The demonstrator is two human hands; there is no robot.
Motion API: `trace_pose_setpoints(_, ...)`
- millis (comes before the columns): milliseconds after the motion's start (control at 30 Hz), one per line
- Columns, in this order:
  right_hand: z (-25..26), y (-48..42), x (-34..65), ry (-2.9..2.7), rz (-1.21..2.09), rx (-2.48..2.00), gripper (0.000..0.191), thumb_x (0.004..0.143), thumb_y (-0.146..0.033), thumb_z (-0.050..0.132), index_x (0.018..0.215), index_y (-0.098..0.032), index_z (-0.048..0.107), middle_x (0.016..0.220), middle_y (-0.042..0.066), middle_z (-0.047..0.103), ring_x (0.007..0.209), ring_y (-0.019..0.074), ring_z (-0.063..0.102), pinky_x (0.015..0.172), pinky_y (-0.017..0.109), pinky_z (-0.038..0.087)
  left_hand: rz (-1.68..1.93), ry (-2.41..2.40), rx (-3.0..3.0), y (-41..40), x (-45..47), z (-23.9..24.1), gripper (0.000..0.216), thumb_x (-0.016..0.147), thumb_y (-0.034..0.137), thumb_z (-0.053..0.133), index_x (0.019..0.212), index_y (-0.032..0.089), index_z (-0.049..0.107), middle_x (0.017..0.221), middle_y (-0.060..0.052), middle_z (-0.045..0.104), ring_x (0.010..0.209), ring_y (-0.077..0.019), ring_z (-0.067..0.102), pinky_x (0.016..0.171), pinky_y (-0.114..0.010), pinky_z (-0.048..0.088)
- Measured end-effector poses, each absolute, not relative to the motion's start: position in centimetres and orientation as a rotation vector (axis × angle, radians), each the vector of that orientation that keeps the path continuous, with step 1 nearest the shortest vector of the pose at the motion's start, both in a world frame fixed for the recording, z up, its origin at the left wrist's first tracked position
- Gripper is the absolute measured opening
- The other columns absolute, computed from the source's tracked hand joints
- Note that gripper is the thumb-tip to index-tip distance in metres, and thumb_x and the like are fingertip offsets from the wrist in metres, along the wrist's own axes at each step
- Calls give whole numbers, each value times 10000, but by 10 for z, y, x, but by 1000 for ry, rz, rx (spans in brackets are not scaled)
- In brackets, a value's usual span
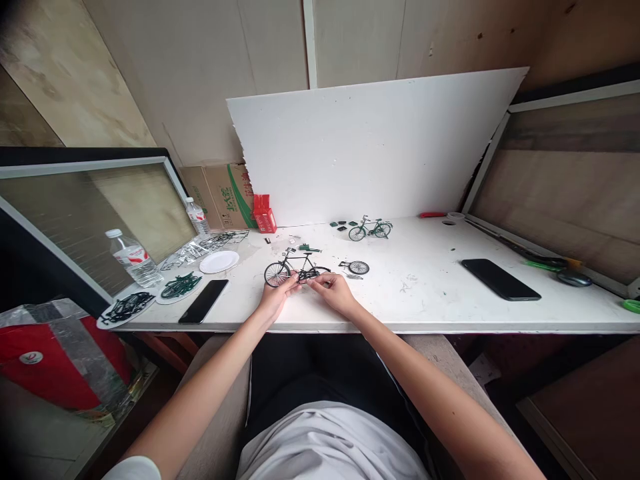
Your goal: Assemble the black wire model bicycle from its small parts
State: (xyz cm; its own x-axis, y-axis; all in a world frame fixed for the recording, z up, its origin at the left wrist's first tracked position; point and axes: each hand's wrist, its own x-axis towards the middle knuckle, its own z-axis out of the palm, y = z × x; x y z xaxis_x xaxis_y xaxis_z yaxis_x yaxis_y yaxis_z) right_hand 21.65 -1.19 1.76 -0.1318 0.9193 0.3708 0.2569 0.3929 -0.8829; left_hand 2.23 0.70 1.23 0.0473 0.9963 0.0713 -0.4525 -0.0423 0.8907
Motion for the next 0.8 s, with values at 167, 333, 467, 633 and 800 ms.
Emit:
trace_pose_setpoints(167, 18, -12, 217, -1634, 840, -1015, 385, 938, -588, 712, 916, -230, 852, 999, 77, 821, 908, 252, 716, 810, 359, 509, 1398, 787, 909, 7, 22, 12, 511, 567, 379, 1046, 957, 147, 813, 1049, -99, 799, 945, -241, 745, 850, -381, 601)
trace_pose_setpoints(333, 17, -10, 219, -1574, 833, -1059, 370, 915, -581, 739, 864, -228, 836, 960, 72, 813, 909, 258, 716, 824, 366, 502, 1378, 760, 909, 6, 22, 14, 486, 569, 360, 1047, 941, 156, 811, 1032, -82, 793, 945, -223, 736, 864, -374, 600)
trace_pose_setpoints(467, 15, -10, 218, -1531, 828, -1076, 373, 904, -584, 751, 862, -223, 835, 950, 75, 806, 923, 265, 716, 830, 371, 498, 1367, 717, 919, 5, 21, 15, 465, 584, 338, 1044, 942, 164, 803, 1028, -71, 791, 944, -216, 732, 887, -388, 607)
trace_pose_setpoints(633, 14, -10, 218, -1513, 811, -1095, 389, 901, -593, 752, 845, -214, 821, 973, 80, 797, 919, 259, 707, 842, 375, 492, 1370, 716, 912, 6, 22, 13, 450, 600, 301, 1033, 956, 161, 795, 1050, -83, 796, 945, -225, 736, 934, -431, 603)
trace_pose_setpoints(800, 14, -9, 219, -1500, 813, -1084, 397, 903, -594, 750, 811, -211, 801, 967, 83, 786, 959, 268, 710, 877, 378, 495, 1385, 723, 927, 7, 23, 11, 459, 598, 304, 1034, 963, 157, 797, 1063, -86, 794, 956, -227, 737, 932, -430, 604)
